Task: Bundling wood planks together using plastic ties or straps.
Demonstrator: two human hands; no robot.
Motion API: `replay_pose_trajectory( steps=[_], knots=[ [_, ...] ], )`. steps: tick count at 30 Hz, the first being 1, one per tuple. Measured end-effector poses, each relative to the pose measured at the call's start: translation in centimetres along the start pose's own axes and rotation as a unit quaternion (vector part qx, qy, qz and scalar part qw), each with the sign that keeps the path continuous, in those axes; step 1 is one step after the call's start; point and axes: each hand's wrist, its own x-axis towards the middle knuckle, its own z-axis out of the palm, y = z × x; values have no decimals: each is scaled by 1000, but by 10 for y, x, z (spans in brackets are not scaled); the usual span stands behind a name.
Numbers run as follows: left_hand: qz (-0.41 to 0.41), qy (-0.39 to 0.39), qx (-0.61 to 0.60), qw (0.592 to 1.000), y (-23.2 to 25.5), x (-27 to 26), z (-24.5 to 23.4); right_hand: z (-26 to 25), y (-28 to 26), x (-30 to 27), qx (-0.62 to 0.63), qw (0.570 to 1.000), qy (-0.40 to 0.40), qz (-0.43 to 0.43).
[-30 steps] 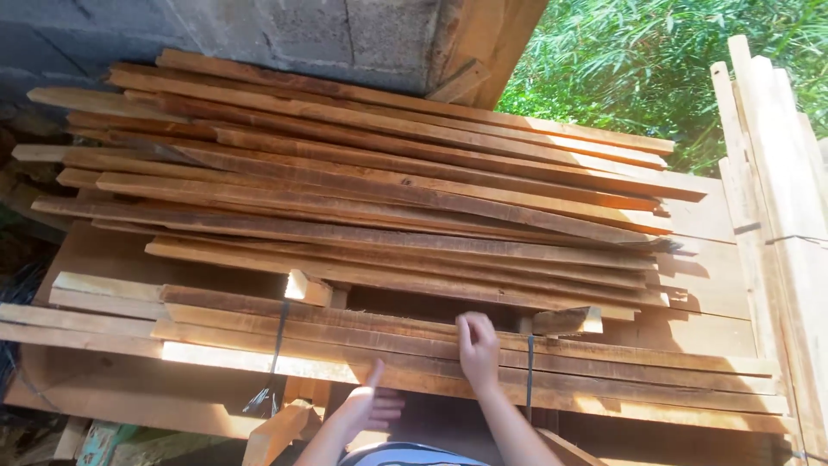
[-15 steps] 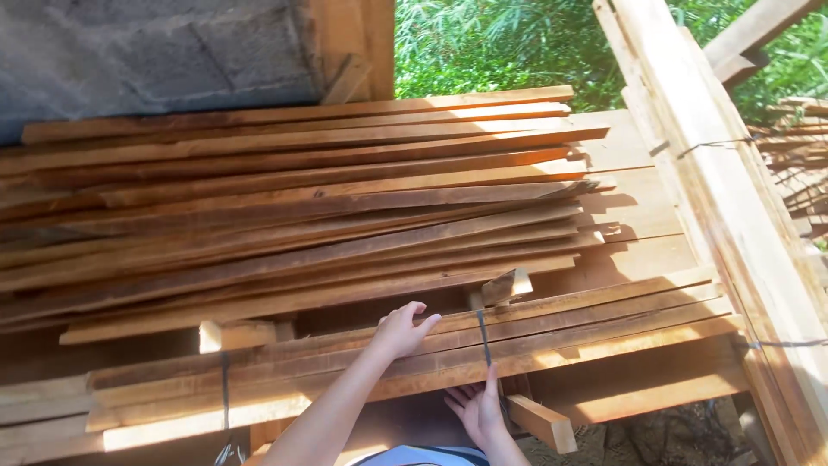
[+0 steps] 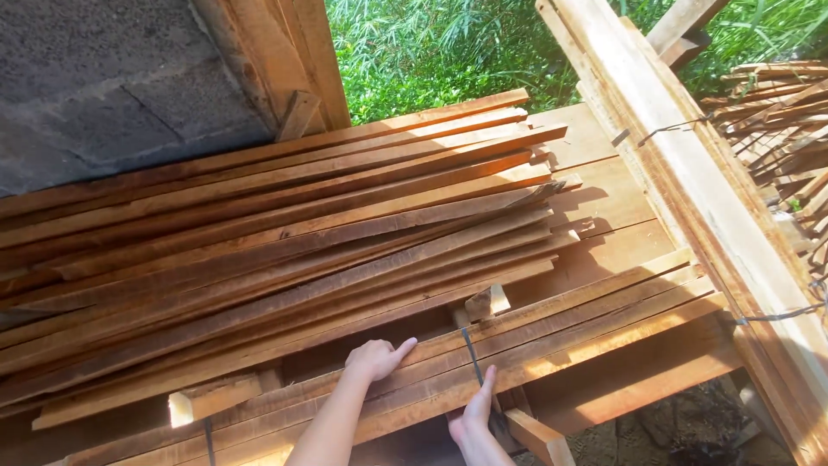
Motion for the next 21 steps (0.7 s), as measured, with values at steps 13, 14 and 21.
replay_pose_trajectory(
  steps=[13,14,21],
  knots=[
    [-11,13,-46,999,-2,-6,-6,10,-7,-11,-28,1000,12,-3],
    [-13,10,-46,999,-1,-8,-6,11,-6,-12,-41,999,24,-7],
    [-25,35,-53,998,-2,-5,1,7,-2,-8,-43,998,28,-26]
  ],
)
